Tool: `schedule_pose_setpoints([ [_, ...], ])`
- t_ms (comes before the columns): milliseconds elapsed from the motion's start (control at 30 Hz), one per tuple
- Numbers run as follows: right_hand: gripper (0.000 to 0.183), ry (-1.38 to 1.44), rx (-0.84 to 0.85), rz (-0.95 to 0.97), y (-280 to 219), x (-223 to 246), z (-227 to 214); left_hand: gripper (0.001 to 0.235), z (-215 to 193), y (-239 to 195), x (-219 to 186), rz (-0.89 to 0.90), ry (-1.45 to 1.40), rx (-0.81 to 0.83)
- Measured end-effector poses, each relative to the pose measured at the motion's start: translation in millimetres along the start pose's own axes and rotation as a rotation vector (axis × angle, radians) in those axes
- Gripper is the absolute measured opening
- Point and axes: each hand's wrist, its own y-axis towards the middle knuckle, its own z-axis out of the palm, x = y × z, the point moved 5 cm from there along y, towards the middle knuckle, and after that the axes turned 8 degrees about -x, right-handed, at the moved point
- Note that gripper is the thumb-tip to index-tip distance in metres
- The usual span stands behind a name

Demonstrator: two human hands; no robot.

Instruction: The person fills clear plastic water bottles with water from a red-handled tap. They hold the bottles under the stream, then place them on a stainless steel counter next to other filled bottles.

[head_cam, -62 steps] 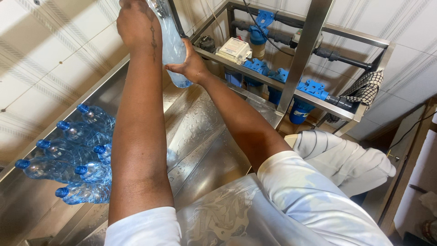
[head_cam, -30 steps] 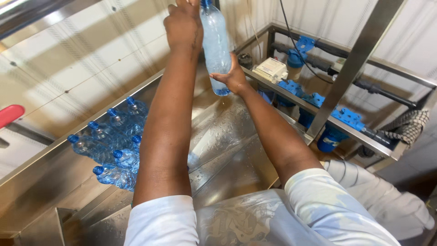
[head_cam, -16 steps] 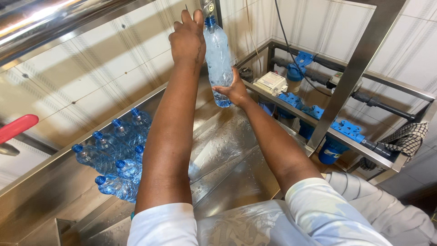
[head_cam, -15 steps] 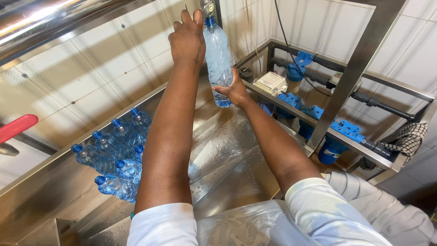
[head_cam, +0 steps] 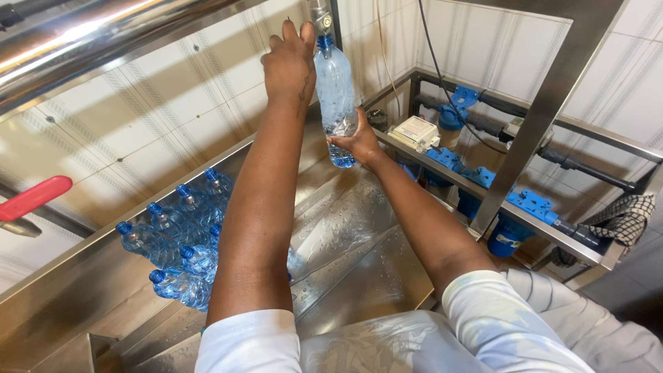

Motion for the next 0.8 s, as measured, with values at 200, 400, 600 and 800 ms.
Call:
schedule_pose_setpoints([
  [200,0.113,0.071,0.035,0.008,7,4,0,0.015,6,-1,1,-0.030,-0.275,0.173],
  [400,0.105,0.136,0.029,-0.011,14,-3,4,0.024,4,-1,-1,-0.053,-0.294,0.042],
  [600,0.107,0.107,0.009,-0.076,16,-18,2,0.027,11,-4,-2,-0.044,-0.401,0.158],
  [800,0.110,0.150,0.003,-0.099,17,-26,3,0.037,15,-3,-2,-0.029,-0.279,0.125],
])
